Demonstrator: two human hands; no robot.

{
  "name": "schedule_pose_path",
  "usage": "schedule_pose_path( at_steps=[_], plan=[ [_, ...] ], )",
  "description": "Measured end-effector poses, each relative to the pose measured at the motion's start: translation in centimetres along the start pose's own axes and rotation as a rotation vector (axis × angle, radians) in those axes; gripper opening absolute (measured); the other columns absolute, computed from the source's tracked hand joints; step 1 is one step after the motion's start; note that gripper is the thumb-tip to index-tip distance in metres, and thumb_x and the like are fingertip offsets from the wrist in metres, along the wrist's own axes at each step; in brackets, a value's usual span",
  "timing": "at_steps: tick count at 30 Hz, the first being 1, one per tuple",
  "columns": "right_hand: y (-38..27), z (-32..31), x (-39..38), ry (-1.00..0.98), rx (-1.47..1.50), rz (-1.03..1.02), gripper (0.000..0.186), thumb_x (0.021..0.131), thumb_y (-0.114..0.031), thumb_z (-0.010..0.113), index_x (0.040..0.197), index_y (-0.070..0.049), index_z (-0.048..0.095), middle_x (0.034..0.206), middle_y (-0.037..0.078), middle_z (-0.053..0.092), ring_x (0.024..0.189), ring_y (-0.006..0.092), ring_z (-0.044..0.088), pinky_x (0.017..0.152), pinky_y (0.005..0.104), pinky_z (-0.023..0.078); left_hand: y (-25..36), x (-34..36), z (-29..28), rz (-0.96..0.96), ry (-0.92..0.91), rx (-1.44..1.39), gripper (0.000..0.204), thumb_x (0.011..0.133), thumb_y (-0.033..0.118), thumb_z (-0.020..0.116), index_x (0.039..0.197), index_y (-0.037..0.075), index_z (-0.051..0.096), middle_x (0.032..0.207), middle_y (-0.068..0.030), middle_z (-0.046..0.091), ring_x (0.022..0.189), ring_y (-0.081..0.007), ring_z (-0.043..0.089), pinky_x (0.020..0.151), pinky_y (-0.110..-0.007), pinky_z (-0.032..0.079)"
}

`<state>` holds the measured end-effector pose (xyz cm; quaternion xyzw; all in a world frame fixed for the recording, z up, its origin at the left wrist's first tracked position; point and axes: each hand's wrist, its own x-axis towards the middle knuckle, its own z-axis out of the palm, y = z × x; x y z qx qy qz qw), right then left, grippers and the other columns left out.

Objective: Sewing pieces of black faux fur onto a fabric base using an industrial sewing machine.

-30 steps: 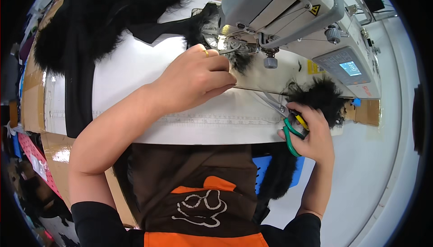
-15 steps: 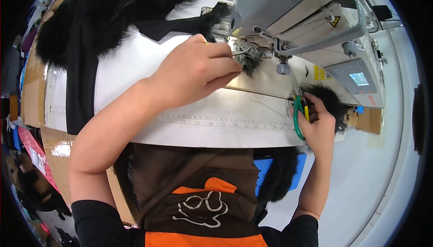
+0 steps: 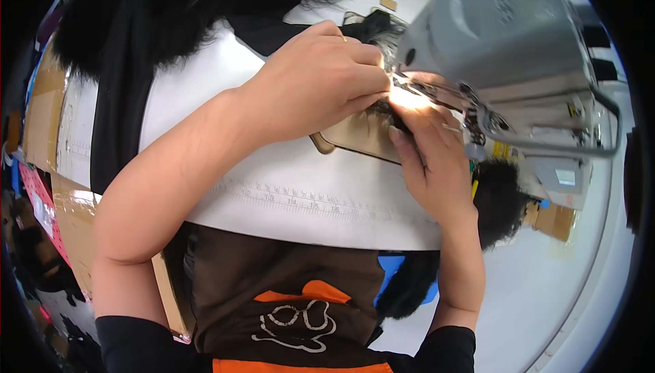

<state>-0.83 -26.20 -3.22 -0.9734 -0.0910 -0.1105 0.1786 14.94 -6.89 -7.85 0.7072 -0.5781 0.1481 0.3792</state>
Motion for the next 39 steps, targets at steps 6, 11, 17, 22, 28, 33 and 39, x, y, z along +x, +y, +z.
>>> schedule_pose_path(
  at_steps=[6, 11, 17, 22, 28, 33, 39],
  plan=[
    [1.4, 1.3, 0.6, 0.050, -0.044, 0.073, 0.021, 0.103, -0.019, 0.074, 0.120, -0.008, 0.080, 0.117, 0.012, 0.077, 0.108, 0.0244, 0.071, 0.097, 0.0359, 0.053, -1.2, -0.4, 0.8, -0.094, -0.019, -0.039, 0.006, 0.089, 0.014, 0.077, 0.094, 0.012, 0.074, 0.085, 0.0008, 0.062, 0.079, -0.0192, 0.062, 0.083, -0.035, 0.045],
    [2.5, 1.8, 0.8, 0.065, 0.136, 0.157, 0.019, 0.101, -0.013, 0.075, 0.117, -0.005, 0.080, 0.108, 0.011, 0.079, 0.101, 0.0224, 0.072, 0.099, 0.0324, 0.052, -1.0, 0.1, 0.3, -0.138, -0.129, -0.033, 0.006, 0.087, 0.014, 0.078, 0.090, 0.012, 0.073, 0.082, 0.0004, 0.061, 0.074, -0.0207, 0.059, 0.083, -0.035, 0.045],
    [2.2, 1.8, 0.7, 0.106, 0.125, 0.222, 0.018, 0.099, -0.010, 0.077, 0.115, -0.003, 0.081, 0.110, 0.010, 0.080, 0.106, 0.0205, 0.072, 0.102, 0.0335, 0.052, -0.9, 0.6, 0.0, -0.084, -0.201, 0.076, 0.007, 0.084, 0.010, 0.076, 0.079, 0.013, 0.073, 0.078, 0.0004, 0.065, 0.071, -0.0196, 0.063, 0.081, -0.035, 0.046],
    [1.9, 1.7, 0.8, 0.101, 0.146, 0.257, 0.018, 0.098, -0.009, 0.078, 0.115, -0.002, 0.081, 0.112, 0.011, 0.080, 0.107, 0.0210, 0.072, 0.103, 0.0332, 0.051, -0.9, 1.2, -0.5, -0.065, -0.255, 0.139, 0.009, 0.084, 0.010, 0.075, 0.076, 0.014, 0.078, 0.076, 0.0014, 0.070, 0.071, -0.0165, 0.068, 0.080, -0.034, 0.046],
    [1.8, 1.8, 0.9, 0.108, 0.176, 0.271, 0.019, 0.098, -0.008, 0.077, 0.116, -0.002, 0.081, 0.112, 0.011, 0.079, 0.107, 0.0204, 0.072, 0.103, 0.0331, 0.051, -0.9, 1.3, -0.5, -0.062, -0.270, 0.171, 0.009, 0.083, 0.010, 0.075, 0.075, 0.015, 0.078, 0.073, 0.0018, 0.069, 0.070, -0.0157, 0.067, 0.079, -0.033, 0.045],
    [2.1, 1.6, 0.9, 0.100, 0.195, 0.270, 0.019, 0.098, -0.008, 0.077, 0.116, -0.002, 0.081, 0.112, 0.011, 0.079, 0.108, 0.0201, 0.072, 0.103, 0.0332, 0.051, -0.9, 1.2, -0.4, -0.072, -0.244, 0.136, 0.009, 0.081, 0.009, 0.075, 0.075, 0.015, 0.077, 0.073, 0.0003, 0.069, 0.071, -0.0169, 0.068, 0.080, -0.033, 0.045],
    [2.0, 1.7, 0.9, 0.097, 0.168, 0.264, 0.018, 0.098, -0.007, 0.077, 0.115, -0.001, 0.081, 0.112, 0.011, 0.079, 0.108, 0.0199, 0.072, 0.104, 0.0332, 0.051, -1.2, 0.7, -0.1, -0.068, -0.177, 0.093, 0.009, 0.081, 0.007, 0.075, 0.076, 0.014, 0.078, 0.074, -0.0005, 0.069, 0.071, -0.0194, 0.068, 0.082, -0.034, 0.046]
  ],
)
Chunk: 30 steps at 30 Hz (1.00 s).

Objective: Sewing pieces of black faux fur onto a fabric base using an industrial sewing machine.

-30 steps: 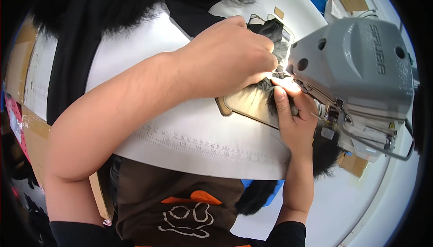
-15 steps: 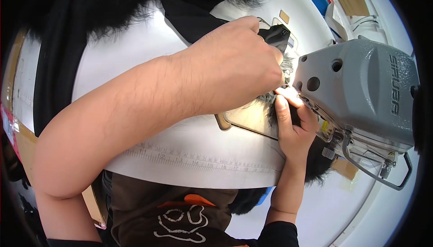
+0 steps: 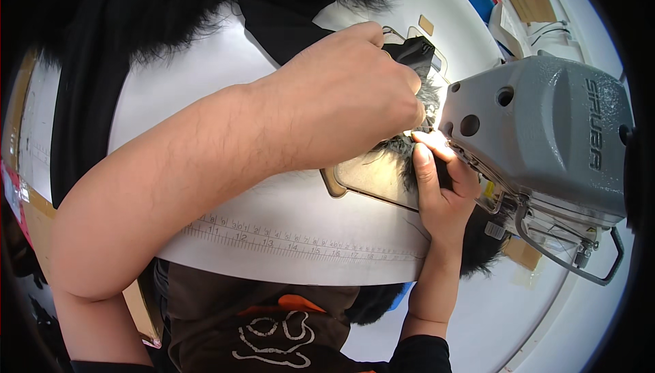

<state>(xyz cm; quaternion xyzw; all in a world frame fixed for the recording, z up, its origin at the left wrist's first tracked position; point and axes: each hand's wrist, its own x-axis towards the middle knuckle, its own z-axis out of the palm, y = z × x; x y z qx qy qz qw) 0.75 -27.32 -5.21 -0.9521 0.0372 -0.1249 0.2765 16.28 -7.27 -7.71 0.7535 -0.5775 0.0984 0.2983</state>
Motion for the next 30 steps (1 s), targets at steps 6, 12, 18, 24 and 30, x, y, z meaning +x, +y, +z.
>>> schedule_pose_path(
  at_steps=[6, 12, 18, 24, 30],
  plan=[
    [0.0, -0.1, 0.1, 0.011, 0.003, -0.029, 0.018, 0.098, -0.007, 0.078, 0.115, -0.001, 0.081, 0.111, 0.011, 0.080, 0.108, 0.0196, 0.072, 0.104, 0.0331, 0.051, 0.0, 0.1, -0.1, -0.008, -0.011, -0.008, 0.008, 0.081, 0.006, 0.075, 0.080, 0.013, 0.078, 0.074, -0.0006, 0.069, 0.071, -0.0197, 0.068, 0.083, -0.034, 0.047],
    [-0.2, -0.1, 0.2, 0.005, 0.010, -0.004, 0.019, 0.098, -0.009, 0.078, 0.116, -0.002, 0.082, 0.112, 0.011, 0.080, 0.108, 0.0189, 0.072, 0.104, 0.0329, 0.050, -0.1, -0.1, 0.2, 0.000, 0.026, -0.023, 0.007, 0.083, 0.007, 0.074, 0.081, 0.013, 0.078, 0.074, -0.0001, 0.067, 0.072, -0.0190, 0.068, 0.084, -0.034, 0.047],
    [-0.4, 0.3, 0.6, 0.026, -0.049, -0.017, 0.020, 0.099, -0.011, 0.078, 0.116, -0.001, 0.082, 0.111, 0.008, 0.080, 0.106, 0.0156, 0.071, 0.102, 0.0311, 0.050, -0.1, -0.3, 0.3, -0.029, 0.000, -0.047, 0.015, 0.081, 0.014, 0.084, 0.082, 0.011, 0.069, 0.078, -0.0002, 0.058, 0.071, -0.0212, 0.058, 0.084, -0.036, 0.044],
    [-0.6, 0.3, 1.2, 0.125, 0.105, 0.155, 0.021, 0.096, -0.007, 0.082, 0.114, 0.004, 0.081, 0.107, 0.003, 0.079, 0.100, 0.0110, 0.070, 0.096, 0.0275, 0.052, 0.3, 0.4, 0.6, 0.023, 0.024, 0.008, 0.012, 0.085, 0.012, 0.079, 0.082, 0.012, 0.067, 0.076, -0.0010, 0.055, 0.069, -0.0195, 0.058, 0.084, -0.035, 0.044],
    [-1.3, 1.1, 1.5, 0.090, 0.309, 0.255, 0.020, 0.092, -0.003, 0.083, 0.112, 0.001, 0.082, 0.103, 0.002, 0.080, 0.093, 0.0093, 0.070, 0.088, 0.0251, 0.054, 0.3, -0.1, 0.8, 0.037, 0.038, 0.039, 0.011, 0.089, 0.012, 0.073, 0.081, 0.012, 0.065, 0.075, -0.0014, 0.054, 0.067, -0.0202, 0.056, 0.083, -0.036, 0.044]
  ],
)
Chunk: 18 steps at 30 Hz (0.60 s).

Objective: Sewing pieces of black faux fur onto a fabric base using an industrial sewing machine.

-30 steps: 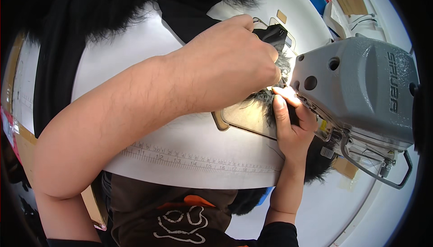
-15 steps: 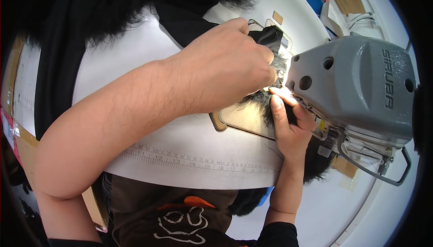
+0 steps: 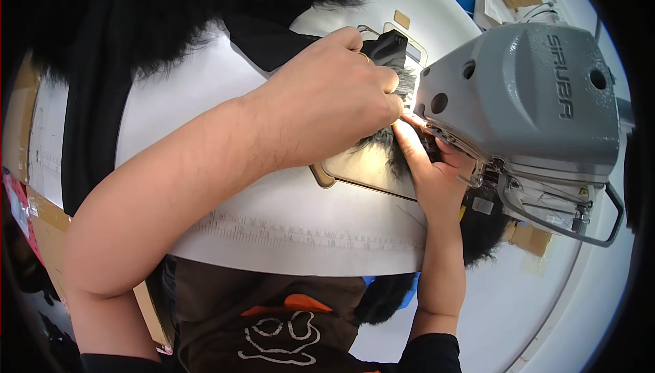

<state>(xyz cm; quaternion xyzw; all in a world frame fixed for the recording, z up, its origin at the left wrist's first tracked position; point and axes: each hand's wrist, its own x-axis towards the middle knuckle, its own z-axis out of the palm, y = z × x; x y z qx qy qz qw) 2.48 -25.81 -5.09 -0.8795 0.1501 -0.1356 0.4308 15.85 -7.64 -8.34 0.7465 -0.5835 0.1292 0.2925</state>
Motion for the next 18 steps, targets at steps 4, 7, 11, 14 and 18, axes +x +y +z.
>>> schedule_pose_path(
  at_steps=[4, 7, 11, 14, 18],
  plan=[
    [0.1, 0.2, -0.1, 0.045, -0.069, -0.008, 0.017, 0.092, -0.004, 0.083, 0.109, -0.001, 0.083, 0.101, 0.002, 0.080, 0.093, 0.0096, 0.070, 0.089, 0.0262, 0.054, 0.1, 0.2, 0.0, 0.017, -0.005, 0.029, 0.010, 0.089, 0.013, 0.071, 0.082, 0.012, 0.065, 0.075, -0.0016, 0.053, 0.068, -0.0203, 0.056, 0.082, -0.036, 0.044],
    [-0.1, 0.5, -0.2, 0.061, -0.014, 0.022, 0.014, 0.092, -0.006, 0.083, 0.105, -0.001, 0.083, 0.100, 0.001, 0.079, 0.092, 0.0097, 0.070, 0.089, 0.0267, 0.053, 0.2, 0.1, -0.3, 0.032, 0.000, 0.034, 0.007, 0.088, 0.013, 0.070, 0.083, 0.012, 0.066, 0.076, -0.0012, 0.053, 0.071, -0.0194, 0.057, 0.081, -0.036, 0.043],
    [0.8, 0.2, -0.4, 0.012, 0.077, 0.042, 0.011, 0.092, -0.004, 0.081, 0.101, 0.001, 0.079, 0.095, 0.001, 0.077, 0.088, 0.0083, 0.067, 0.085, 0.0247, 0.052, 0.5, 0.2, -0.5, 0.051, 0.027, 0.061, 0.005, 0.086, 0.010, 0.069, 0.085, 0.014, 0.071, 0.088, -0.0014, 0.069, 0.094, -0.0179, 0.070, 0.092, -0.035, 0.047],
    [0.8, -0.5, -0.9, -0.032, 0.010, 0.094, 0.008, 0.092, -0.003, 0.080, 0.098, 0.001, 0.077, 0.091, 0.000, 0.074, 0.085, 0.0073, 0.064, 0.081, 0.0243, 0.051, 0.7, -0.2, -0.4, 0.149, 0.166, 0.080, 0.009, 0.084, 0.011, 0.069, 0.093, 0.012, 0.071, 0.095, -0.0027, 0.068, 0.103, -0.0211, 0.068, 0.097, -0.037, 0.049],
    [1.1, -2.5, -1.4, -0.307, 0.214, 0.002, 0.006, 0.088, 0.000, 0.079, 0.089, -0.003, 0.074, 0.087, -0.003, 0.069, 0.083, 0.0074, 0.060, 0.074, 0.0254, 0.048, 1.4, -0.7, -0.8, 0.221, 0.165, 0.042, 0.024, 0.078, 0.014, 0.069, 0.102, 0.010, 0.070, 0.098, -0.0016, 0.065, 0.104, -0.0229, 0.065, 0.099, -0.040, 0.050]
  ],
)
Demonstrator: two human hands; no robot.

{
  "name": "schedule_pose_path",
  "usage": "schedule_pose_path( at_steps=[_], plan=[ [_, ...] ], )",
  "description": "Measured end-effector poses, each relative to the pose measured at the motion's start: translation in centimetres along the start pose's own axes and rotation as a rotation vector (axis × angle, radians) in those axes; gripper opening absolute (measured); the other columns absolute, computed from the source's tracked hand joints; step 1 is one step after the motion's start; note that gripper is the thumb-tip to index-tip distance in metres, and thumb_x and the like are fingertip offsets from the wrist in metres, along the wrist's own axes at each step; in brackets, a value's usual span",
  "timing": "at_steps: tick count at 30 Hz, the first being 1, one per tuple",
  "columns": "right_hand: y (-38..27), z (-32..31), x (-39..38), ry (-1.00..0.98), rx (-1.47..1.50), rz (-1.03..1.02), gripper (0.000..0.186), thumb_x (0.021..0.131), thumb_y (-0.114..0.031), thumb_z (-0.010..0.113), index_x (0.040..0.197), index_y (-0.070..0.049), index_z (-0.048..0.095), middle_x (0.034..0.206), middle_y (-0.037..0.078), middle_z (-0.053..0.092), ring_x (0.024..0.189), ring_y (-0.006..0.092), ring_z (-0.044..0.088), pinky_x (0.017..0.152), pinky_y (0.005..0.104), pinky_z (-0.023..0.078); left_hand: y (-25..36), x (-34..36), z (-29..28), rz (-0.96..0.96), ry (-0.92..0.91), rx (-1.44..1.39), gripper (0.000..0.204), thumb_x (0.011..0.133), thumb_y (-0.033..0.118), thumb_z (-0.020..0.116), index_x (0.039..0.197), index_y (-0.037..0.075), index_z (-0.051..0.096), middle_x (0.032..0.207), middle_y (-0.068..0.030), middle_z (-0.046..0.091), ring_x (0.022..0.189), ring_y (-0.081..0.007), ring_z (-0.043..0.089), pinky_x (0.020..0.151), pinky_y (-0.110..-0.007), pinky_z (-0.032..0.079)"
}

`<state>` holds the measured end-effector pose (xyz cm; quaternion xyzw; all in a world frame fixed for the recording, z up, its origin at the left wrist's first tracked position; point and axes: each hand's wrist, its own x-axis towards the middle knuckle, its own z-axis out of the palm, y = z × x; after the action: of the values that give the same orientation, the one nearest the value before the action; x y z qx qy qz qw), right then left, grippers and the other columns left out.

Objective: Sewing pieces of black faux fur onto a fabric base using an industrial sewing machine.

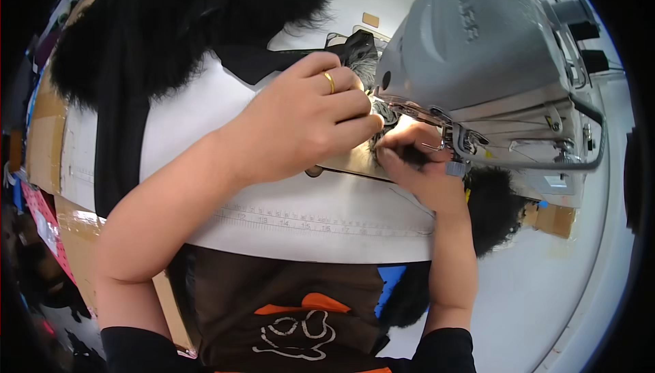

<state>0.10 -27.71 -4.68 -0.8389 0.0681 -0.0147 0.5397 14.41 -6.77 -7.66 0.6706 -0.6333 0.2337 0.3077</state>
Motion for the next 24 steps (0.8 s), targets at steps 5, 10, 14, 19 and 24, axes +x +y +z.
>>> schedule_pose_path(
  at_steps=[5, 10, 14, 19, 24],
  plan=[
    [-0.6, -1.8, -0.4, -0.183, -0.132, -0.283, 0.016, 0.079, 0.002, 0.081, 0.092, -0.005, 0.075, 0.094, 0.004, 0.068, 0.087, 0.0203, 0.064, 0.077, 0.0349, 0.052, 0.9, 0.4, 0.5, 0.063, -0.049, -0.063, 0.015, 0.076, 0.015, 0.069, 0.090, 0.010, 0.071, 0.096, -0.0017, 0.064, 0.097, -0.0243, 0.061, 0.094, -0.041, 0.049],
    [1.8, -0.6, -1.0, 0.157, -0.424, -0.475, 0.031, 0.080, -0.005, 0.085, 0.110, -0.006, 0.075, 0.109, 0.009, 0.074, 0.101, 0.0262, 0.070, 0.088, 0.0413, 0.055, 2.8, 0.2, -0.4, 0.156, -0.198, -0.231, 0.016, 0.079, 0.013, 0.077, 0.092, 0.006, 0.072, 0.098, -0.0056, 0.067, 0.096, -0.0246, 0.065, 0.089, -0.041, 0.052],
    [2.2, -0.2, -1.1, 0.172, -0.685, -0.516, 0.037, 0.086, -0.011, 0.082, 0.122, -0.009, 0.072, 0.116, 0.013, 0.074, 0.107, 0.0358, 0.071, 0.095, 0.0444, 0.055, 2.0, 1.0, -0.3, 0.088, -0.060, -0.338, 0.014, 0.083, 0.013, 0.080, 0.092, 0.007, 0.070, 0.098, -0.0054, 0.068, 0.098, -0.0247, 0.067, 0.094, -0.043, 0.053],
    [1.8, 0.6, -0.9, 0.154, -0.791, -0.514, 0.035, 0.091, -0.013, 0.077, 0.126, -0.011, 0.072, 0.117, 0.013, 0.072, 0.111, 0.0386, 0.066, 0.098, 0.0465, 0.053, -1.5, 1.5, -2.8, 0.021, -0.308, 0.138, 0.018, 0.084, 0.013, 0.072, 0.100, 0.012, 0.064, 0.102, -0.0016, 0.065, 0.103, -0.0189, 0.066, 0.102, -0.038, 0.047],
    [1.8, 0.5, -0.5, 0.133, -0.932, -0.418, 0.036, 0.091, -0.009, 0.073, 0.127, -0.015, 0.073, 0.119, 0.010, 0.070, 0.112, 0.0370, 0.063, 0.097, 0.0464, 0.053, -2.2, 2.6, -3.4, 0.328, -0.561, 0.385, 0.008, 0.090, 0.018, 0.066, 0.097, 0.014, 0.064, 0.102, 0.0008, 0.065, 0.105, -0.0147, 0.065, 0.095, -0.033, 0.044]
  ],
)
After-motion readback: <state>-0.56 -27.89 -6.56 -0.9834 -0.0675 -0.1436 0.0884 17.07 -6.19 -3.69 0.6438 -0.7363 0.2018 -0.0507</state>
